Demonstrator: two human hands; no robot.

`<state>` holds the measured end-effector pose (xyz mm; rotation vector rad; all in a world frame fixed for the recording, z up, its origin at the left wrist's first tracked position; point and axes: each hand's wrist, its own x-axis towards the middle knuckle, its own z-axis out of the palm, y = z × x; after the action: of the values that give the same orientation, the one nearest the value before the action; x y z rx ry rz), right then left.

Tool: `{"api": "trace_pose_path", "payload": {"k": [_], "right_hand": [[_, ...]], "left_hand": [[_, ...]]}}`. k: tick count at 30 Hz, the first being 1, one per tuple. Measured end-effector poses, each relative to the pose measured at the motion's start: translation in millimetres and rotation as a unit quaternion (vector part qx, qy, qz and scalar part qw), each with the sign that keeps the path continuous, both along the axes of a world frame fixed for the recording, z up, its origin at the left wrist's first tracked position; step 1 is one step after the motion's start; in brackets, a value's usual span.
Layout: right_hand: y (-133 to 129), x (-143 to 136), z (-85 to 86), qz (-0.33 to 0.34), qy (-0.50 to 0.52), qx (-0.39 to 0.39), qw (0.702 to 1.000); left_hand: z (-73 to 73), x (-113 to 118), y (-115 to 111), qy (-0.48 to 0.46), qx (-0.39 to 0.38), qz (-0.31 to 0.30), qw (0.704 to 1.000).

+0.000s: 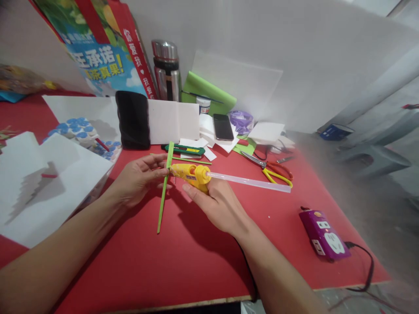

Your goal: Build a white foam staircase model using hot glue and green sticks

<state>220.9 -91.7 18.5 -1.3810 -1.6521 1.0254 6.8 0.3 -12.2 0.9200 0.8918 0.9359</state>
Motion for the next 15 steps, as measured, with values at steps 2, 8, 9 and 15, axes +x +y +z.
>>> {"api": "trace_pose_path", "payload": {"k": [2, 8, 9, 15], "right_hand": [[0.4, 0.8, -1.1, -0.012, -0.006, -0.004, 1.0], [3.4, 3.1, -4.3, -0.033, 0.007, 0.012, 0.999], [3.9, 3.2, -4.6, -0.034, 0.011, 0.014, 0.999], [6.8, 5.1, -4.8, -0.047, 0.024, -0.019, 0.998]], "left_hand": [[0.9, 0.7, -1.3, 0.002, -0.008, 0.003, 1.0], [3.7, 3.2, -5.0, 0.01, -0.017, -0.001, 1.0], [4.3, 3.5, -5.3, 0.012, -0.019, -0.006, 1.0], [6.1, 3.2, -5.3, 0.029, -0.037, -0.026, 0.999]]}}
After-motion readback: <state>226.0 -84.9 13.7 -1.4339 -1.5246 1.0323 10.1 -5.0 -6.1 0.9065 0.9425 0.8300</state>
